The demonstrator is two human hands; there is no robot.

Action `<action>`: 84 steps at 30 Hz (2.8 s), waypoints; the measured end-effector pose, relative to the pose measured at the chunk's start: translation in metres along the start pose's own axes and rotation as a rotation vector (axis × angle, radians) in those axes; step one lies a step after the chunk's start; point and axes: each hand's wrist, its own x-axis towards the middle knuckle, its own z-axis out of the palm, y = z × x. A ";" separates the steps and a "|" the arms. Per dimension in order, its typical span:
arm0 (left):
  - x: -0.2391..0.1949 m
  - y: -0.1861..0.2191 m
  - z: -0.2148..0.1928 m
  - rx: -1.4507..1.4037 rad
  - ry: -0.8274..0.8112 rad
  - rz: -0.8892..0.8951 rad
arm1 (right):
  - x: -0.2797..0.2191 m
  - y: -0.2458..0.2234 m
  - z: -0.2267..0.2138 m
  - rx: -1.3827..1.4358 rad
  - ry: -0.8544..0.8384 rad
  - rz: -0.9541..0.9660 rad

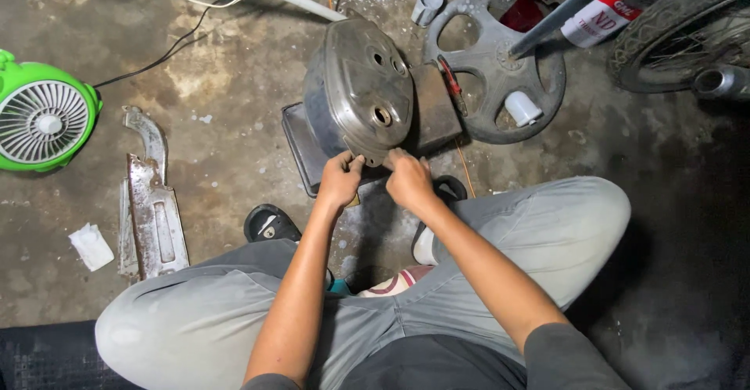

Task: Sanding a metal muffler component with sandpaper to prepare it for painting or polishing.

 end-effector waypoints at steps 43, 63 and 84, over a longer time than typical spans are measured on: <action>-0.002 -0.007 0.000 0.085 -0.013 0.067 | 0.045 0.079 -0.018 0.017 -0.033 -0.049; -0.007 0.011 0.001 0.008 -0.038 0.036 | 0.011 -0.002 -0.211 0.126 -0.042 -0.507; -0.014 -0.008 0.026 -0.077 0.247 -0.029 | 0.015 0.050 -0.109 0.233 0.153 -0.381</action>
